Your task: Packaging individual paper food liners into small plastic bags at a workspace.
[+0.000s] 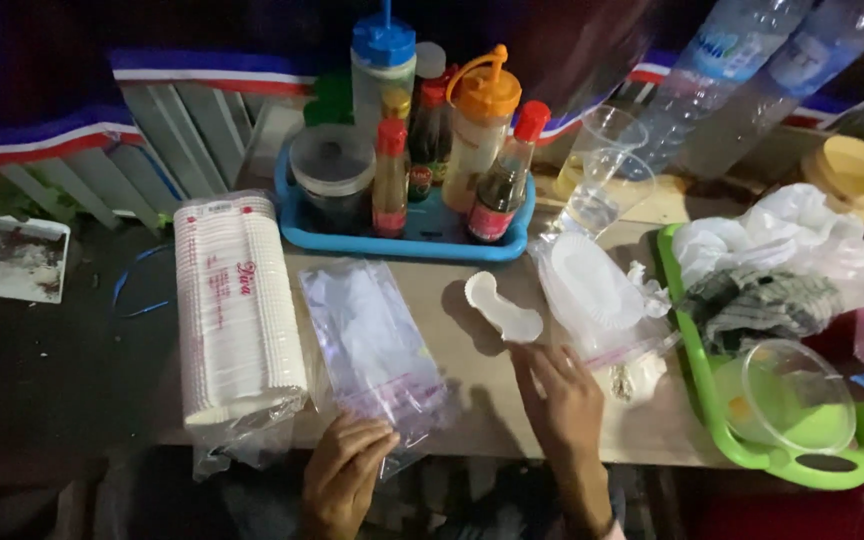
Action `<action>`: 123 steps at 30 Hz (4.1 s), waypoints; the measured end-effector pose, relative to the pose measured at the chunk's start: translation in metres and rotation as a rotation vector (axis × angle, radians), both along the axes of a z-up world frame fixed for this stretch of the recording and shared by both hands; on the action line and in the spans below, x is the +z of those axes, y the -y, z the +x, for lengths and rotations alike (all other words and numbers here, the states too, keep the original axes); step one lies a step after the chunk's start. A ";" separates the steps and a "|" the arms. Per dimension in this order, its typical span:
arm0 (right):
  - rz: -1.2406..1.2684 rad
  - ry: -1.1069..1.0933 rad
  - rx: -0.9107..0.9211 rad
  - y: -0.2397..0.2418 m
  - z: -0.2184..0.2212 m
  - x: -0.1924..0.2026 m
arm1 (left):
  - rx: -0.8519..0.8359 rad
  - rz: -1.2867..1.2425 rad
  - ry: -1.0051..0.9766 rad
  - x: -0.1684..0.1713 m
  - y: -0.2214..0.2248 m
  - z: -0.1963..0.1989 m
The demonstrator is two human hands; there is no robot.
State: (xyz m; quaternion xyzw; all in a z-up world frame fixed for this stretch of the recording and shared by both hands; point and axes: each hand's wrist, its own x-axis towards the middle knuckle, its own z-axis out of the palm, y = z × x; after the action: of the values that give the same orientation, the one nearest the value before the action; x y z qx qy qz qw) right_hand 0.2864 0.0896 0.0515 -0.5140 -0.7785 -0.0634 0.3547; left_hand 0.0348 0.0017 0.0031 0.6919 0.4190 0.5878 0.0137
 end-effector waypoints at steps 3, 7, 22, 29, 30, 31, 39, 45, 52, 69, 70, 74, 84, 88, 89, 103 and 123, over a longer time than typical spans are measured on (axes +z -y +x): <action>-0.040 0.051 0.032 -0.044 0.001 -0.003 | -0.067 -0.016 -0.019 -0.012 -0.005 0.000; -0.366 0.206 -0.111 -0.075 0.000 -0.012 | -0.008 0.021 -0.003 -0.011 -0.005 0.001; -0.776 -0.033 -0.177 -0.081 -0.004 0.007 | -0.011 -0.016 -0.011 -0.007 -0.007 0.000; -0.740 0.091 -0.240 -0.082 -0.003 -0.002 | -0.037 -0.045 -0.034 -0.001 -0.007 0.004; -0.740 0.091 -0.241 -0.081 -0.004 -0.004 | -0.037 -0.045 -0.034 -0.004 -0.006 0.004; -0.688 0.096 -0.260 -0.080 -0.005 -0.006 | -0.032 -0.068 -0.040 -0.007 -0.005 0.004; -0.649 0.041 -0.284 -0.067 -0.011 0.016 | -0.023 -0.053 -0.007 0.000 -0.005 0.006; -0.671 -0.064 -0.281 -0.062 -0.012 0.021 | -0.033 -0.095 -0.029 0.001 -0.002 0.004; -0.708 -0.123 -0.186 -0.062 -0.008 0.016 | -0.030 -0.044 -0.024 -0.002 -0.003 0.002; -0.722 0.021 -0.176 -0.071 -0.002 -0.004 | -0.031 -0.029 -0.010 -0.015 -0.001 0.005; -0.730 0.047 -0.186 -0.071 -0.003 -0.001 | -0.033 -0.023 -0.012 -0.014 -0.002 0.005; -0.669 0.105 -0.150 -0.067 -0.005 0.008 | -0.031 -0.003 0.024 -0.015 -0.003 0.005; -0.269 -0.046 -0.054 -0.050 -0.002 0.000 | -0.008 -0.035 -0.003 -0.014 -0.001 0.004; -0.050 -0.244 -0.027 -0.040 0.005 -0.010 | -0.006 -0.067 -0.007 -0.010 -0.002 0.006; 0.084 -0.271 -0.010 -0.036 0.005 -0.010 | -0.004 -0.058 -0.014 -0.009 -0.003 0.005; 0.071 -0.047 0.327 0.087 -0.031 0.021 | 0.014 -0.081 0.032 -0.019 -0.019 0.016; 0.091 -0.014 0.296 0.082 -0.055 0.018 | -0.082 -0.128 0.025 0.033 -0.001 0.023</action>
State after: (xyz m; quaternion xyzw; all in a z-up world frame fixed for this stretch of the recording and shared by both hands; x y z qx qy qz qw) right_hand 0.2313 0.0075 0.0692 -0.3773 -0.8396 -0.0420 0.3885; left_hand 0.0583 0.0025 0.0362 0.6986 0.4269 0.5676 0.0870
